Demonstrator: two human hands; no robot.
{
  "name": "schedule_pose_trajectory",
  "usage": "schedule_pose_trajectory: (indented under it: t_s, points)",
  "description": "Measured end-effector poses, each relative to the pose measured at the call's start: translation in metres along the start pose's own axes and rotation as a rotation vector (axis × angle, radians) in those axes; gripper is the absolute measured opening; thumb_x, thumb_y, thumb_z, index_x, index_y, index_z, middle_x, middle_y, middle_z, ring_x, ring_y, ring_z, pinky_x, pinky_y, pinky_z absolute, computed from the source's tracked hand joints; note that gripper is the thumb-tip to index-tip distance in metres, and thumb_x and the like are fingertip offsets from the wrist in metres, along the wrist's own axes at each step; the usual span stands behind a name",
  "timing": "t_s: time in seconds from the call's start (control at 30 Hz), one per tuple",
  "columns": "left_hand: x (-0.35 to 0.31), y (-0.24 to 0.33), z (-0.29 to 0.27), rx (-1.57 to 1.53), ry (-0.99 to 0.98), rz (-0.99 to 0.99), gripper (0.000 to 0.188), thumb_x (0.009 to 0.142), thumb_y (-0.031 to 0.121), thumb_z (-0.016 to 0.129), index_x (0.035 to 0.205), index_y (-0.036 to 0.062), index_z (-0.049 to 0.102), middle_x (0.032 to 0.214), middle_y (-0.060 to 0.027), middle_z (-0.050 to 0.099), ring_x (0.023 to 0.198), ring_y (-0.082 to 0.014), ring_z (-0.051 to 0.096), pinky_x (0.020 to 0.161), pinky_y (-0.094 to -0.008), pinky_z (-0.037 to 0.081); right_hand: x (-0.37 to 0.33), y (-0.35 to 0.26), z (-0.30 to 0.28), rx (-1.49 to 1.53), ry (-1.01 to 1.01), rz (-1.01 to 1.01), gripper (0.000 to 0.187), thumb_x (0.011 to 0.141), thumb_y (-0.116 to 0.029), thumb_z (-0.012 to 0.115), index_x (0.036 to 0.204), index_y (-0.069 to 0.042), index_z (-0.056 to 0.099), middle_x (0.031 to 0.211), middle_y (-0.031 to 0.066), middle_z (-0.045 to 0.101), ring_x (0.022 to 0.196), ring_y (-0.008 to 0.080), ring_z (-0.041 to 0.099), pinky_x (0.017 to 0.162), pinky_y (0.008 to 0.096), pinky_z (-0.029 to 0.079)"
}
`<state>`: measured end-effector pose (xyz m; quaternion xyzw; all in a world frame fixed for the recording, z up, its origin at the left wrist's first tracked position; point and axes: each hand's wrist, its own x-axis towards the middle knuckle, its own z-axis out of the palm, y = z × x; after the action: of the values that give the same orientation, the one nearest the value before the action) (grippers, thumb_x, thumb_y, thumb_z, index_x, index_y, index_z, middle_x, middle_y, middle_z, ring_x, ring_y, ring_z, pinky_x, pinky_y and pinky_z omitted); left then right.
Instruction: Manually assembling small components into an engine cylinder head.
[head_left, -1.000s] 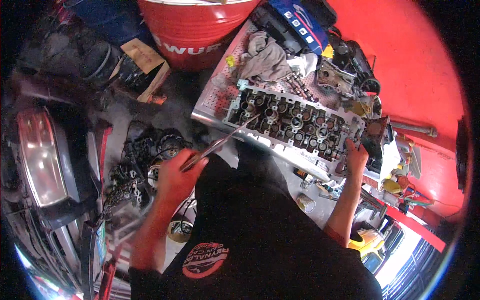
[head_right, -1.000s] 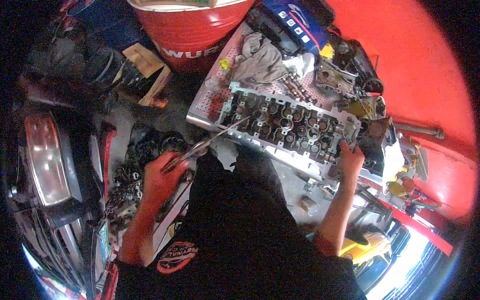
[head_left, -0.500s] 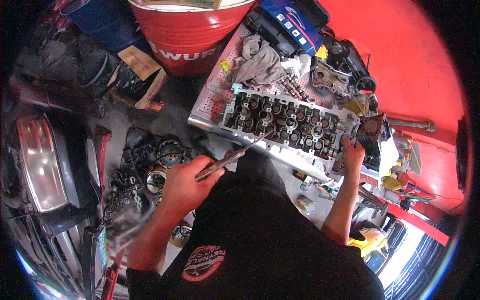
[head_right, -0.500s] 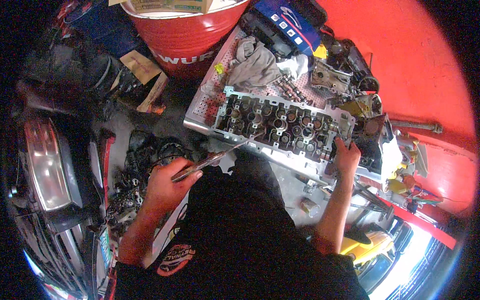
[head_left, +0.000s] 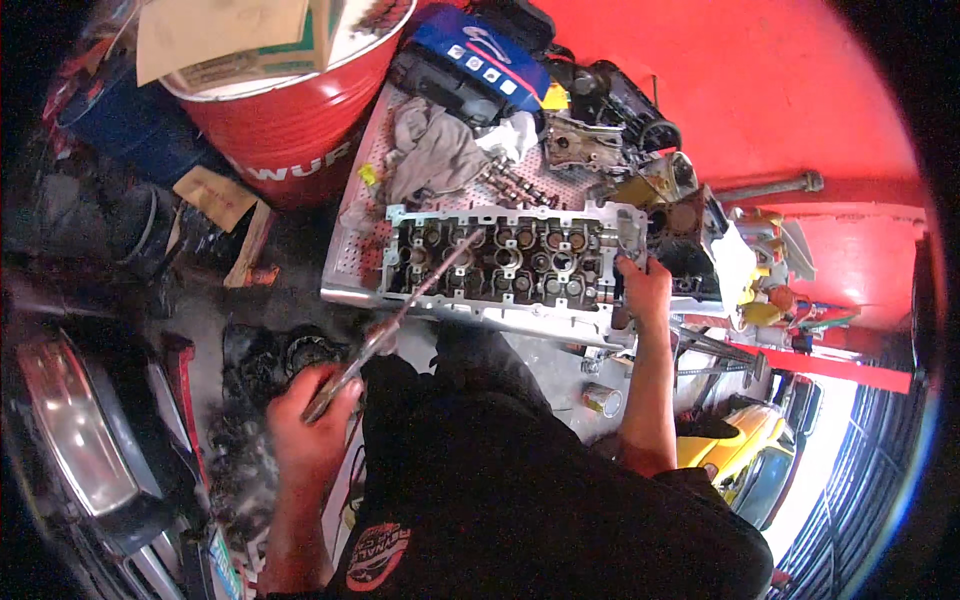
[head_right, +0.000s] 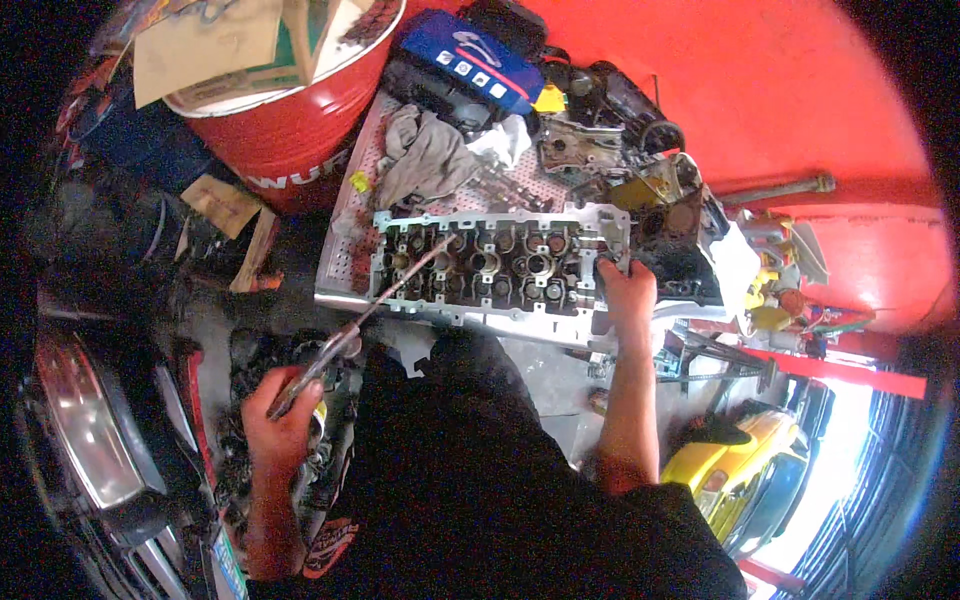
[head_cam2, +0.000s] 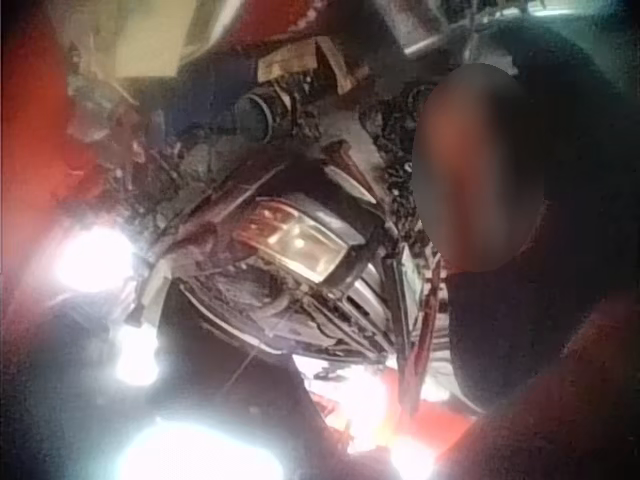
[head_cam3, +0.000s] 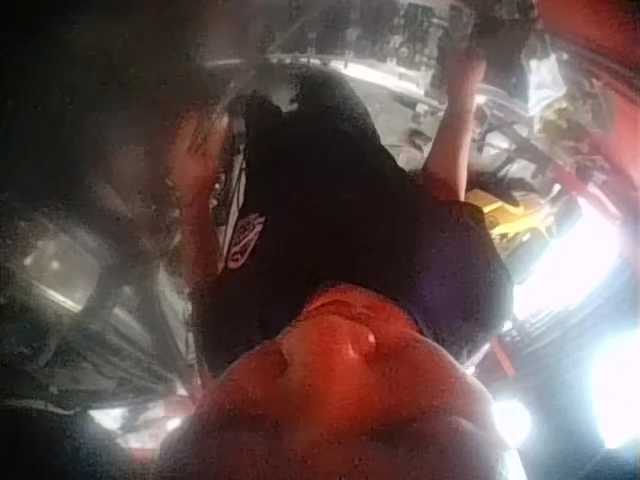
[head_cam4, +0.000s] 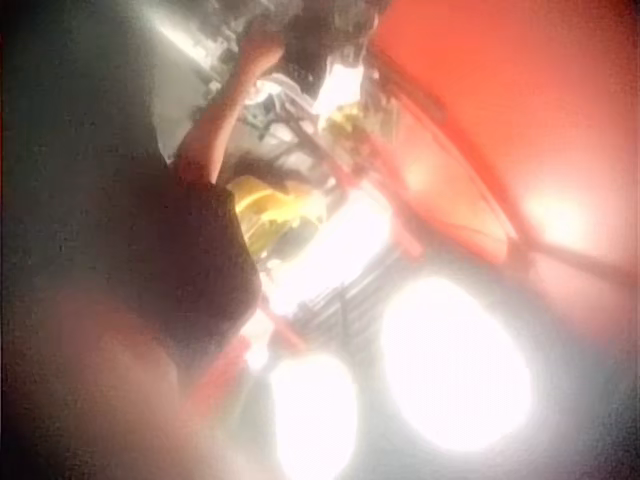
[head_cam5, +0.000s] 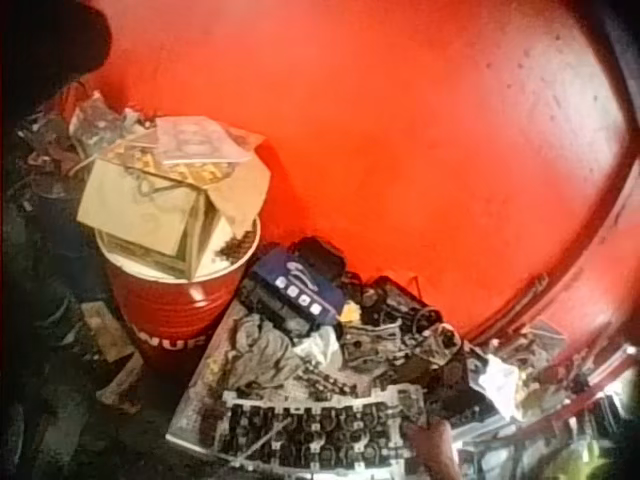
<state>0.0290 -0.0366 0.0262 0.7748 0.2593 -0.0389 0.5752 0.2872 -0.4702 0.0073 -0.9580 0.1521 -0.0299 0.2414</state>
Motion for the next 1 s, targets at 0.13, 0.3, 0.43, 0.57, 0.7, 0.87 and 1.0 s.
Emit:
schedule_pose_trajectory:
  t_s: [0.13,0.3,0.43,0.57,0.7,0.87,1.0]
  points:
    - [-0.002,0.024,0.021,0.019,-0.091,0.168,0.023,0.09,0.023,0.082,0.101,0.0055,0.072,0.078,-0.0116,0.072,0.07,-0.0175,0.072,0.064,-0.0327,0.054,0.003,0.012,-0.001,0.006,-0.026,0.013,0.037,0.083,-0.032,0.078,0.104,-0.002,0.076,0.086,0.0118,0.076,0.081,0.0216,0.071,0.078,0.0384,0.054]
    - [0.012,0.048,0.047,0.14,-0.144,0.279,0.021,0.09,0.024,0.081,0.097,0.008,0.069,0.076,-0.014,0.071,0.07,-0.036,0.072,0.059,-0.0419,0.054,0.004,0.019,0.007,0.089,-0.03,0.026,0.036,0.081,-0.029,0.077,0.104,-0.002,0.076,0.086,0.0111,0.077,0.08,0.0208,0.07,0.079,0.0373,0.054]
    - [0.021,0.068,0.072,0.081,-0.023,0.431,0.021,0.088,0.024,0.082,0.095,0.0092,0.068,0.074,-0.0141,0.07,0.068,-0.0373,0.071,0.06,-0.0451,0.055,-0.003,0.017,0.006,0.089,-0.05,0.055,0.035,0.079,-0.025,0.074,0.1,0.003,0.075,0.083,0.0132,0.075,0.077,0.0211,0.068,0.076,0.0386,0.053]
    - [0.024,0.087,0.088,0.103,-0.132,0.396,0.022,0.088,0.026,0.08,0.095,0.0099,0.067,0.077,-0.0133,0.071,0.071,-0.0373,0.072,0.062,-0.0464,0.056,0.002,0.031,0.018,0.178,-0.088,0.102,0.035,0.079,-0.025,0.074,0.098,0.004,0.073,0.077,0.0132,0.071,0.072,0.021,0.064,0.073,0.04,0.052]
    - [0.029,0.09,0.113,0.215,-0.079,0.504,0.022,0.089,0.023,0.083,0.1,0.0088,0.07,0.081,-0.0131,0.073,0.072,-0.0319,0.075,0.06,-0.0399,0.056,0.01,0.049,0.026,0.227,-0.11,0.064,0.035,0.08,-0.025,0.074,0.101,0.004,0.074,0.078,0.0139,0.072,0.073,0.0205,0.065,0.073,0.0386,0.052]
    - [0.027,0.084,0.126,0.228,-0.091,0.514,0.022,0.089,0.022,0.082,0.101,0.0086,0.07,0.083,-0.013,0.074,0.073,-0.033,0.075,0.061,-0.0404,0.057,0.02,0.082,0.037,0.209,-0.097,0.084,0.035,0.08,-0.024,0.074,0.102,0.003,0.075,0.08,0.0139,0.074,0.075,0.0206,0.068,0.073,0.0387,0.053]
    - [0.022,0.085,0.141,0.191,-0.091,0.442,0.023,0.089,0.023,0.081,0.102,0.0096,0.069,0.085,-0.0132,0.074,0.076,-0.0346,0.074,0.063,-0.0435,0.057,0.02,0.097,0.039,0.285,-0.148,0.139,0.033,0.081,-0.024,0.074,0.101,0.003,0.075,0.078,0.012,0.073,0.073,0.0196,0.067,0.071,0.0386,0.053]
